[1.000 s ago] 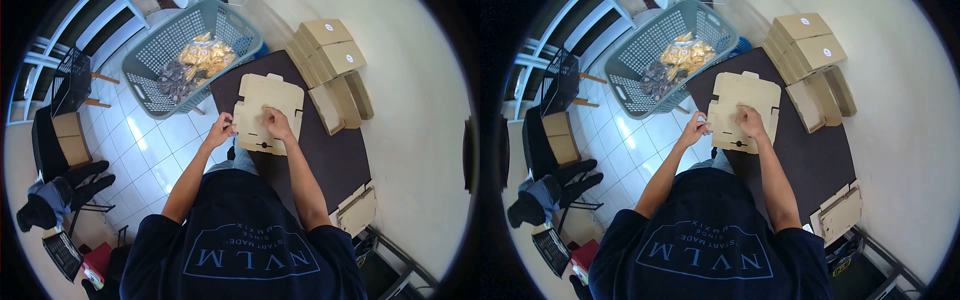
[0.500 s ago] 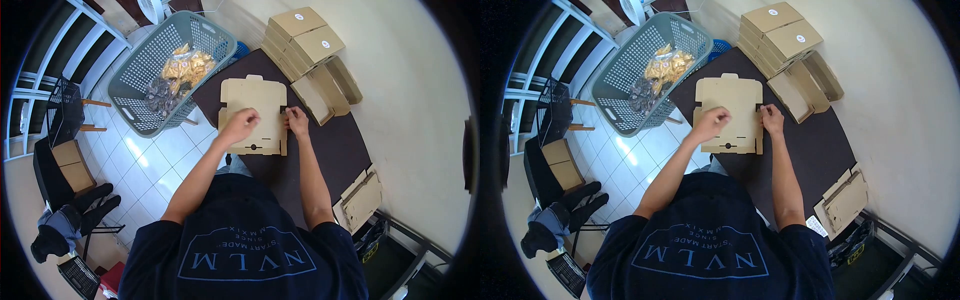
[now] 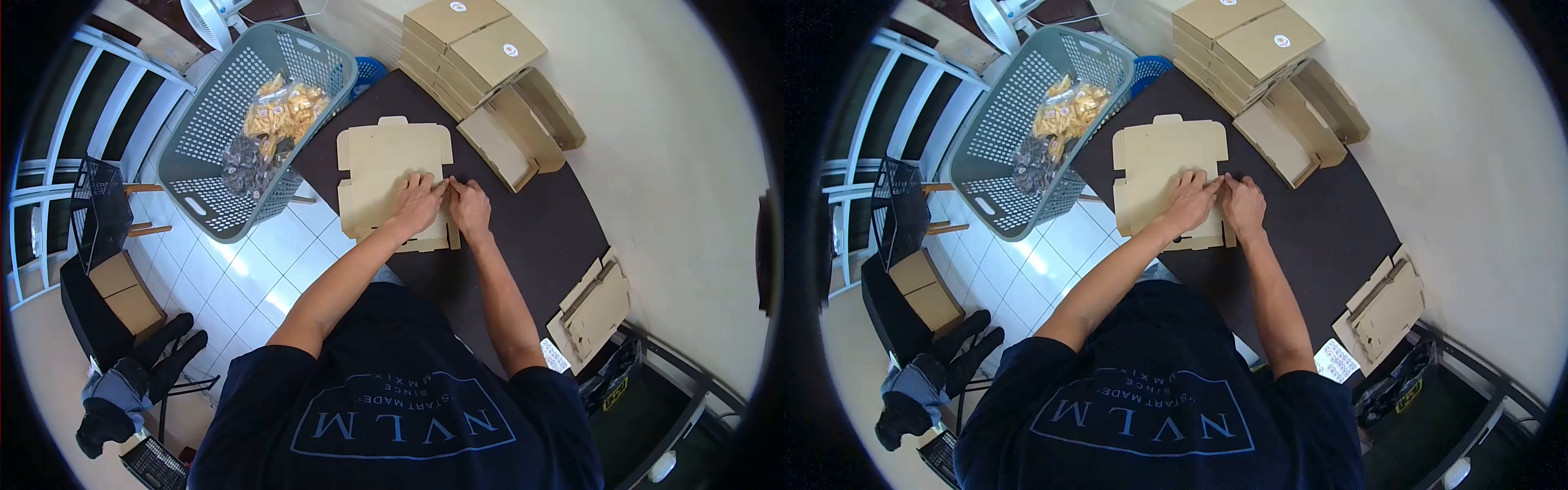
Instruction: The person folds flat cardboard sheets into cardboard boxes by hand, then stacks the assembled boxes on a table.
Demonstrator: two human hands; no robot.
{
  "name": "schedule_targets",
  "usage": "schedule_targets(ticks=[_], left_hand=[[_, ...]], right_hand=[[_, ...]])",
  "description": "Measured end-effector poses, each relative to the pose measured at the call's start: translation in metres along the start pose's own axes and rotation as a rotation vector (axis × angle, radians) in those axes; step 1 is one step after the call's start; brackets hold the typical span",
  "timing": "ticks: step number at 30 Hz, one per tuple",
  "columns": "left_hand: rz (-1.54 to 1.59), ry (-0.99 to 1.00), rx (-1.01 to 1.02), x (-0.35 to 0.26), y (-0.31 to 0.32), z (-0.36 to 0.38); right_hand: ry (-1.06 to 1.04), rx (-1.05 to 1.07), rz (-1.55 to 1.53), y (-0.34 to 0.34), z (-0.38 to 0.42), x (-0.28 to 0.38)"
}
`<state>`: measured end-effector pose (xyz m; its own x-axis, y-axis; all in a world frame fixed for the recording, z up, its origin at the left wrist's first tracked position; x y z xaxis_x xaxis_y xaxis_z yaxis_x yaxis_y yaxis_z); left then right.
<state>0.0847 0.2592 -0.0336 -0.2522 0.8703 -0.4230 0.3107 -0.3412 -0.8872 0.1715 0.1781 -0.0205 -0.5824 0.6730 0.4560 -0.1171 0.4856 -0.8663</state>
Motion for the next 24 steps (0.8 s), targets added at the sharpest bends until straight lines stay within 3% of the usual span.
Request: schedule_targets(ticks=[6, 7, 8, 11, 15, 20, 24], left_hand=[[-0.118, 0.099, -0.029, -0.006, 0.005, 0.005], [-0.118, 0.100, -0.036, -0.009, -0.005, 0.004], [-0.017, 0.030, -0.023, -0.007, -0.013, 0.004], [0.147, -0.055, -0.044, 0.001, -0.020, 0.015], [0.301, -0.018, -0.133, 0.001, -0.027, 0.039], [0.334, 0.042, -0.096, -0.004, -0.029, 0.059], [0.271, 0.077, -0.069, -0.006, -0.025, 0.063]], right_hand=[[-0.028, 0.157, 0.086, 0.002, -0.004, -0.011], [-0.063, 0.168, -0.040, -0.001, -0.004, -0.014], [-0.095, 0.182, -0.166, -0.004, -0.001, -0.015], [-0.105, 0.223, -0.147, -0.035, 0.030, -0.012], [-0.157, 0.190, -0.197, -0.052, 0.070, -0.009], [-0.136, 0.111, -0.280, -0.036, 0.071, -0.019], [0.036, 0.080, -0.342, -0.027, 0.052, -0.017]])
Point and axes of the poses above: each hand's wrist, its own z-axis away from the middle knuckle, its own y-axis out of the palm, x = y × z, the point moved 9 cm from there along -z, towards the middle knuckle, and after that the axes turned 13 degrees about -x, right-handed, at the moved point
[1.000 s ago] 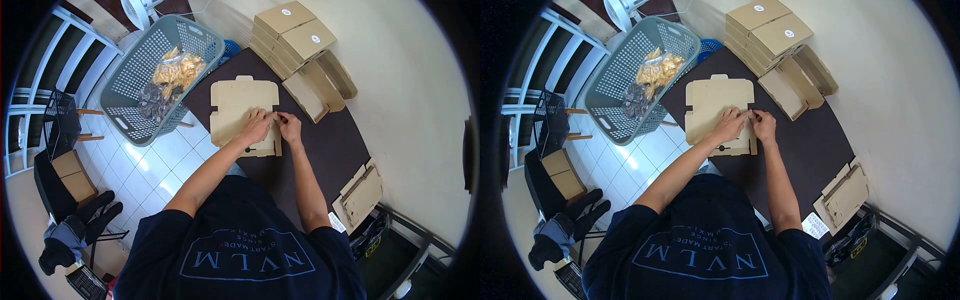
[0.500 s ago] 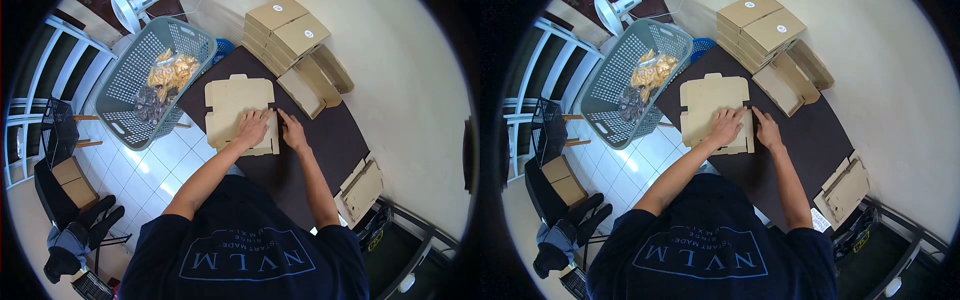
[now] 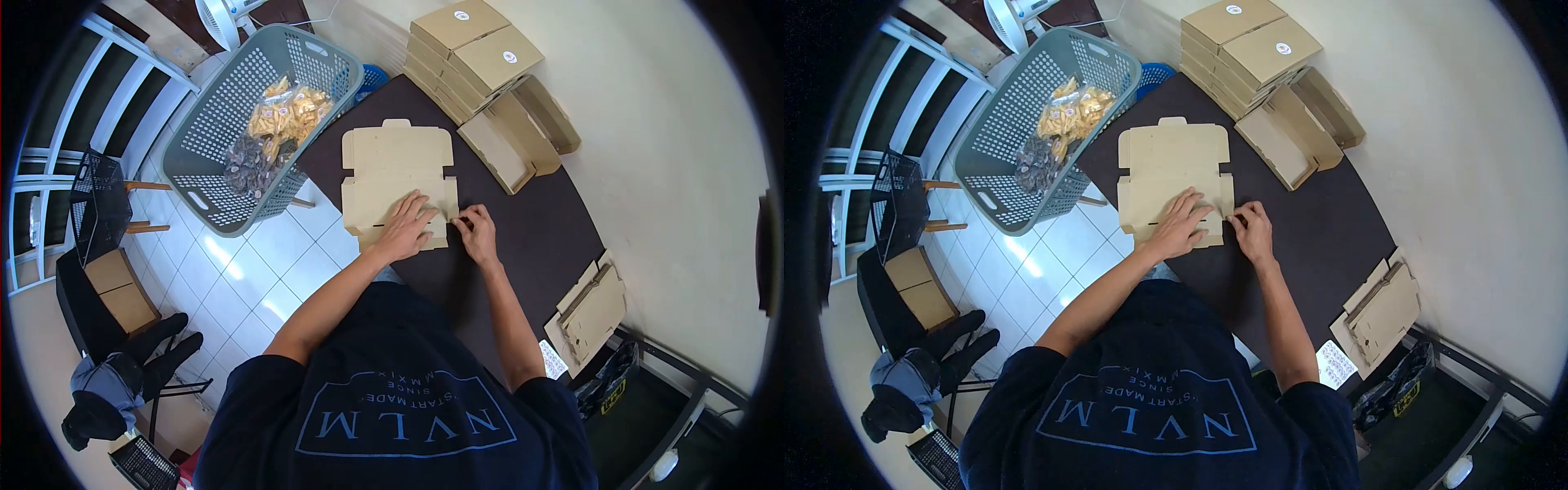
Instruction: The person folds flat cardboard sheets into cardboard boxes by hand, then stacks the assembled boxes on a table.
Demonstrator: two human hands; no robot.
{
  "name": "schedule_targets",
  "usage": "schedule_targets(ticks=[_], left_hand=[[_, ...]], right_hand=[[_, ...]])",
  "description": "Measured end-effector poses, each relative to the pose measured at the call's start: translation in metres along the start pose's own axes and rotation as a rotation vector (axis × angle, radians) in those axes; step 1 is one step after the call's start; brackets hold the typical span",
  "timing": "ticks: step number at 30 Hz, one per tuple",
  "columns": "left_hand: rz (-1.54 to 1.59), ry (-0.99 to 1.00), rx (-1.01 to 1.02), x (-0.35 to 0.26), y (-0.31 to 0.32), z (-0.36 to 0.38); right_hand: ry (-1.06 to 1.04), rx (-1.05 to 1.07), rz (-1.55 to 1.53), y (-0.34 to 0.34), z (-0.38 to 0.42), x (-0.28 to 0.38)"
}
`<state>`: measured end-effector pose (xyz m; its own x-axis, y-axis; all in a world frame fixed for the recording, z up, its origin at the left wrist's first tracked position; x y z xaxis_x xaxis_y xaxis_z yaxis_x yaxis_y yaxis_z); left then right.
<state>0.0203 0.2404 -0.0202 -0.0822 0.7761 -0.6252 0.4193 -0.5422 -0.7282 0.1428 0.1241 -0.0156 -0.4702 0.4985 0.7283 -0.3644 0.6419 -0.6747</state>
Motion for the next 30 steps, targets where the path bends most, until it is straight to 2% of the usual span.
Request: schedule_targets(ticks=[5, 7, 10, 14, 16, 20, 22, 23, 24, 25, 26, 27, 28, 30], left_hand=[[-0.133, 0.011, 0.018, -0.012, 0.004, -0.008], [-0.190, 0.011, 0.042, -0.016, 0.012, -0.012], [-0.305, -0.013, 0.071, -0.014, 0.021, -0.016], [-0.313, -0.017, 0.069, -0.013, 0.024, -0.016], [-0.319, -0.010, 0.072, -0.013, 0.028, -0.015], [-0.229, 0.008, 0.026, -0.014, 0.016, -0.011], [-0.173, 0.006, 0.008, -0.013, 0.000, -0.013], [0.014, -0.066, -0.047, -0.010, -0.013, -0.008], [0.202, -0.137, -0.101, -0.005, -0.027, -0.004], [0.198, -0.140, -0.103, 0.001, -0.036, 0.000], [0.176, -0.228, -0.107, 0.015, -0.046, 0.005], [0.153, -0.317, -0.112, 0.029, -0.056, 0.011], [0.150, -0.320, -0.114, 0.033, -0.067, 0.014], [0.082, -0.544, -0.102, 0.061, -0.086, 0.026]], right_hand=[[0.137, -0.055, 0.152, 0.007, -0.013, -0.015], [0.357, 0.000, 0.248, 0.006, -0.012, -0.030], [0.451, 0.116, 0.374, 0.007, -0.012, -0.038], [0.539, 0.183, 0.361, 0.011, -0.011, -0.058], [0.632, 0.304, 0.356, 0.008, -0.010, -0.050], [0.591, 0.386, 0.308, 0.017, -0.017, -0.063], [0.667, 0.458, 0.268, 0.024, -0.014, -0.072], [0.662, 0.460, 0.268, 0.027, -0.011, -0.075], [0.442, 0.321, 0.359, 0.022, -0.023, -0.067], [0.222, 0.181, 0.441, 0.015, -0.034, -0.047], [0.220, 0.184, 0.438, 0.018, -0.034, -0.042], [0.186, 0.062, 0.209, 0.011, -0.041, -0.012], [0.151, -0.060, -0.021, 0.004, -0.045, 0.009], [0.150, -0.017, -0.057, 0.014, -0.041, 0.020]])
Point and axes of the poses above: each hand's wrist, its own z-axis away from the middle knuckle, its own y-axis out of the palm, x = y × z, the point moved 9 cm from there along -z, towards the middle knuckle, and after that the axes turned 13 degrees about -x, right-handed, at the moved point
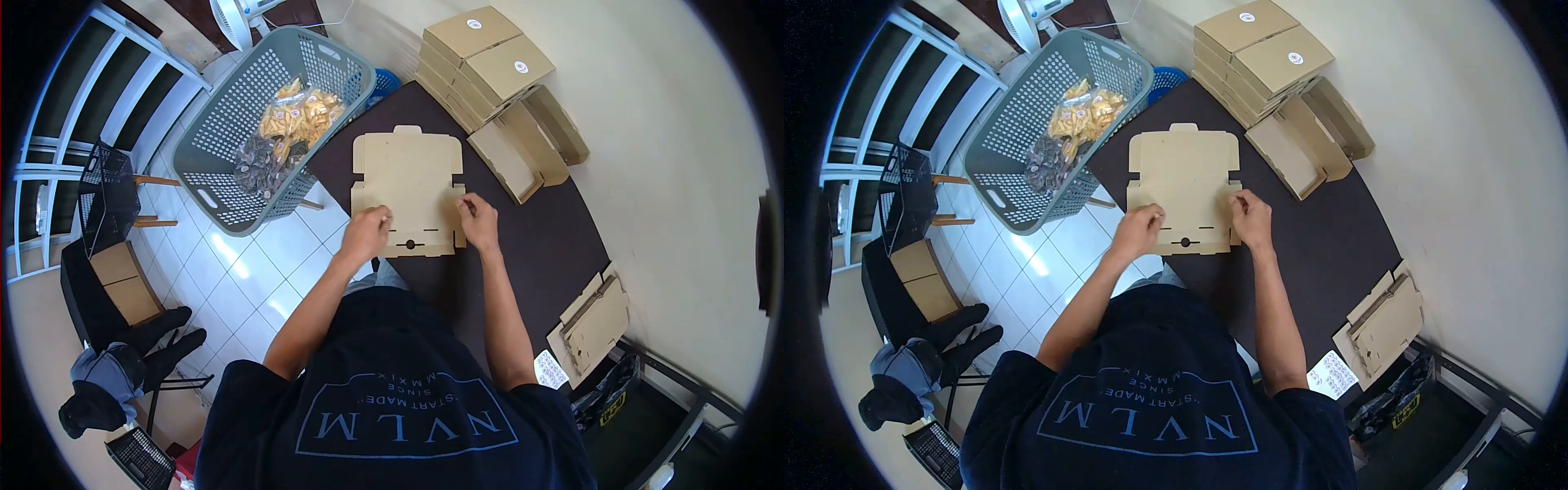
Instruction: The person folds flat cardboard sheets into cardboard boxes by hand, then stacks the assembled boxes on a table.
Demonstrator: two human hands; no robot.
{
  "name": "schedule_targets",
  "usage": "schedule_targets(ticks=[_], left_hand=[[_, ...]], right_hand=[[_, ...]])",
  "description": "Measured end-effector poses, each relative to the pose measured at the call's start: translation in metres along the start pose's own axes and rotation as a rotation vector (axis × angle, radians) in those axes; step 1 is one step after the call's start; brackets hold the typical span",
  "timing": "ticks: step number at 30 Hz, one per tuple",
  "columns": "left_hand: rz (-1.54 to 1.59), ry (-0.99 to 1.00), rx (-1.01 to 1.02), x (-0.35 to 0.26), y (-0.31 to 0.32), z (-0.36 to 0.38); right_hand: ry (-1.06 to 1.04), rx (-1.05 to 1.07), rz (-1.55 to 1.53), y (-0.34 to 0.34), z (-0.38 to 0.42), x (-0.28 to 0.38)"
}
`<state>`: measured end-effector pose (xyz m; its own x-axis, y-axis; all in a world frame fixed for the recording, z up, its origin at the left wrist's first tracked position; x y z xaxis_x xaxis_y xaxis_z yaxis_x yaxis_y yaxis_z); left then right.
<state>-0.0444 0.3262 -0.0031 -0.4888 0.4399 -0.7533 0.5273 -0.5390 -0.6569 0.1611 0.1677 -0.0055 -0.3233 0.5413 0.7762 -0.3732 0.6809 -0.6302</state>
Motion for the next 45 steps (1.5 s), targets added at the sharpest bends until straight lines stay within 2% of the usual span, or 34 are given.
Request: schedule_targets(ticks=[1, 2, 4, 6, 8, 10, 12, 14, 18, 20, 21, 22, 23, 24, 25, 26, 27, 29, 31, 35, 36, 37, 39, 41, 43, 45], left_hand=[[-0.001, -0.001, -0.003, 0.010, -0.006, 0.000], [-0.032, 0.028, 0.005, 0.020, -0.010, 0.001], [-0.083, 0.091, 0.065, 0.043, -0.009, 0.006], [-0.040, 0.018, 0.084, 0.057, -0.011, 0.014], [-0.003, -0.057, 0.104, 0.057, -0.017, 0.017], [-0.090, -0.167, 0.045, 0.055, -0.025, 0.012], [-0.104, -0.168, 0.013, 0.062, -0.020, -0.005], [-0.115, -0.169, -0.018, 0.065, -0.019, -0.019], [-0.194, -0.143, -0.015, 0.060, -0.013, -0.034], [-0.174, -0.155, -0.044, 0.065, -0.009, -0.041], [-0.047, -0.234, -0.097, 0.073, -0.011, -0.047], [0.081, -0.315, -0.149, 0.081, -0.011, -0.052], [0.079, -0.319, -0.150, 0.085, -0.009, -0.058], [0.282, -0.457, -0.178, 0.095, -0.007, -0.063], [0.484, -0.595, -0.206, 0.104, -0.003, -0.065], [0.505, -0.597, -0.227, 0.106, -0.004, -0.073], [0.500, -0.600, -0.230, 0.105, -0.009, -0.078], [0.580, -0.734, -0.088, 0.105, 0.000, -0.084], [0.600, -0.726, -0.064, 0.112, 0.006, -0.092], [0.664, -0.720, -0.059, 0.106, 0.002, -0.085], [0.664, -0.724, -0.057, 0.102, 0.000, -0.078], [0.689, -0.667, -0.049, 0.096, -0.003, -0.072], [0.716, -0.611, -0.039, 0.098, -0.005, -0.059], [0.591, -0.162, -0.016, 0.089, -0.010, -0.053], [0.632, -0.146, -0.018, 0.080, -0.017, -0.040], [0.327, 0.200, -0.015, 0.049, -0.036, -0.029]], right_hand=[[0.003, 0.042, -0.029, 0.006, 0.002, 0.001], [-0.055, 0.120, 0.085, 0.021, 0.005, -0.018], [-0.126, 0.110, 0.188, 0.027, 0.010, -0.035], [-0.201, 0.102, 0.292, 0.025, 0.009, -0.032], [-0.015, 0.247, 0.321, 0.024, 0.009, -0.027], [0.000, 0.271, 0.339, 0.031, 0.005, -0.031], [0.008, 0.288, 0.355, 0.040, -0.002, -0.028], [0.118, 0.291, 0.457, 0.040, -0.005, -0.030], [0.210, 0.339, 0.431, 0.040, -0.003, -0.024], [0.165, 0.263, 0.149, 0.051, -0.014, -0.037], [0.166, 0.266, 0.148, 0.051, -0.017, -0.031], [0.253, 0.192, 0.024, 0.045, -0.022, -0.028], [0.339, 0.118, -0.101, 0.041, -0.026, -0.027], [0.447, 0.084, -0.210, 0.046, -0.031, -0.038], [0.451, 0.091, -0.211, 0.050, -0.038, -0.038], [0.540, 0.032, -0.288, 0.050, -0.043, -0.042], [0.627, -0.029, -0.365, 0.049, -0.047, -0.045], [0.636, -0.027, -0.348, 0.049, -0.058, -0.041], [0.707, 0.068, -0.392, 0.060, -0.062, -0.048], [0.761, 0.033, -0.573, 0.064, -0.061, -0.061], [0.782, 0.033, -0.701, 0.059, -0.055, -0.056], [0.800, 0.033, -0.829, 0.053, -0.049, -0.050], [0.781, 0.067, -0.868, 0.040, -0.039, -0.036], [0.761, 0.098, -0.906, 0.035, -0.030, -0.033], [0.627, 0.167, -0.681, 0.036, -0.022, -0.041], [0.563, 0.206, -0.642, 0.037, -0.015, -0.047]])
Point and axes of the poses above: each hand's wrist, its own z-axis away from the middle knuckle, its own y-axis out of the palm, x = y × z, the point moved 9 cm from there along -z, towards the middle knuckle, and after that the axes turned 13 degrees about -x, right-handed, at the moved point
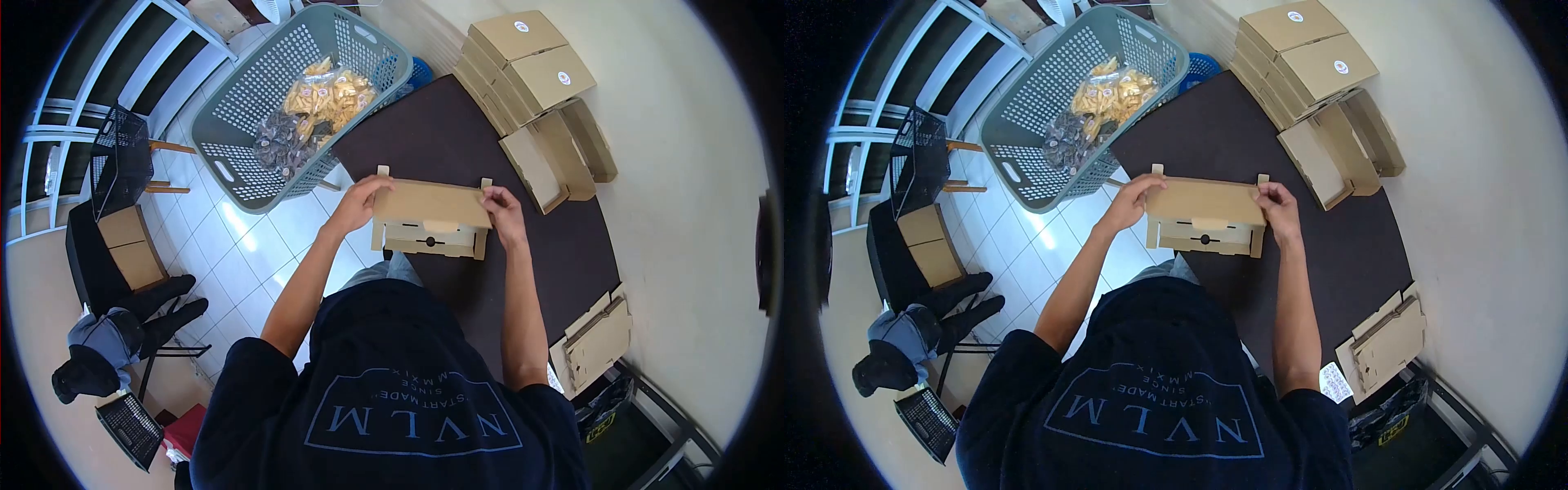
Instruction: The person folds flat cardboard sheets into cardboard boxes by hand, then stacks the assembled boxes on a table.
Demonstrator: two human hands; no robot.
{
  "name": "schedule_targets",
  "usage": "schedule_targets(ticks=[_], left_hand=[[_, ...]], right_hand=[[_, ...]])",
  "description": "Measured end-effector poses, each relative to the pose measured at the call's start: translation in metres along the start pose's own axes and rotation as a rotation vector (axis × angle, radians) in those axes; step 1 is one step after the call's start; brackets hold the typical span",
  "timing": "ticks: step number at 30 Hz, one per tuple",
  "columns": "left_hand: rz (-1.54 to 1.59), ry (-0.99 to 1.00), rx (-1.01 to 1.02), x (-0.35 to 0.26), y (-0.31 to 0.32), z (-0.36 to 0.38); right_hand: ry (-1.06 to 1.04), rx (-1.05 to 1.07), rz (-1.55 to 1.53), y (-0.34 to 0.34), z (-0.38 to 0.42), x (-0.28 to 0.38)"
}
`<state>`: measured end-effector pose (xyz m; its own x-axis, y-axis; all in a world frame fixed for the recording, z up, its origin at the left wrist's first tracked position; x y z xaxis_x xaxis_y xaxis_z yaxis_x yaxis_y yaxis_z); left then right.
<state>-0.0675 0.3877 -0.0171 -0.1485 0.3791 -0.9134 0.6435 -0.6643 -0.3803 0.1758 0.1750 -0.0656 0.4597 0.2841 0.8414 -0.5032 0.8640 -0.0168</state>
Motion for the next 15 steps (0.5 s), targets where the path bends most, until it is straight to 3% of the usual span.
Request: schedule_targets(ticks=[1, 3, 4, 6, 8, 10, 11, 13, 15], left_hand=[[-0.001, 0.002, -0.003, 0.002, -0.004, 0.003], [-0.216, 0.235, 0.072, -0.016, -0.002, 0.009], [-0.216, 0.237, 0.067, -0.022, -0.002, 0.010], [-0.352, -0.058, 0.129, -0.008, 0.005, 0.017], [-0.467, -0.035, 0.132, -0.016, 0.017, 0.024], [-0.585, -0.014, 0.135, -0.018, 0.026, 0.029], [-0.611, -0.015, 0.120, -0.016, 0.027, 0.029], [-0.663, -0.010, 0.092, -0.011, 0.031, 0.031], [-0.708, 0.052, 0.068, -0.009, 0.033, 0.034]], right_hand=[[-0.156, 0.005, 0.159, 0.000, 0.003, 0.005], [-0.438, -0.021, 0.507, 0.004, 0.012, 0.013], [-0.442, -0.020, 0.509, 0.004, 0.016, 0.012], [-0.667, -0.130, 0.901, 0.016, 0.035, 0.025], [-0.578, -0.147, 0.934, 0.025, 0.048, 0.031], [-0.670, -0.234, 1.244, 0.035, 0.058, 0.041], [-0.674, -0.233, 1.242, 0.040, 0.055, 0.036], [-0.933, -0.132, 1.288, 0.072, 0.059, 0.031], [-0.967, 0.044, 1.000, 0.117, 0.075, 0.024]])
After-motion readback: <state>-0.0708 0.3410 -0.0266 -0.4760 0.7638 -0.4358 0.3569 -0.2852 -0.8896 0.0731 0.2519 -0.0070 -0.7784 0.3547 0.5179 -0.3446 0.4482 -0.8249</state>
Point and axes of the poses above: each hand's wrist, its own z-axis away from the middle knuckle, its own y-axis out of the palm, x = y × z, the point moved 9 cm from there along -z, towards the middle knuckle, and after that the axes turned 13 degrees about -x, right-handed, at the moved point
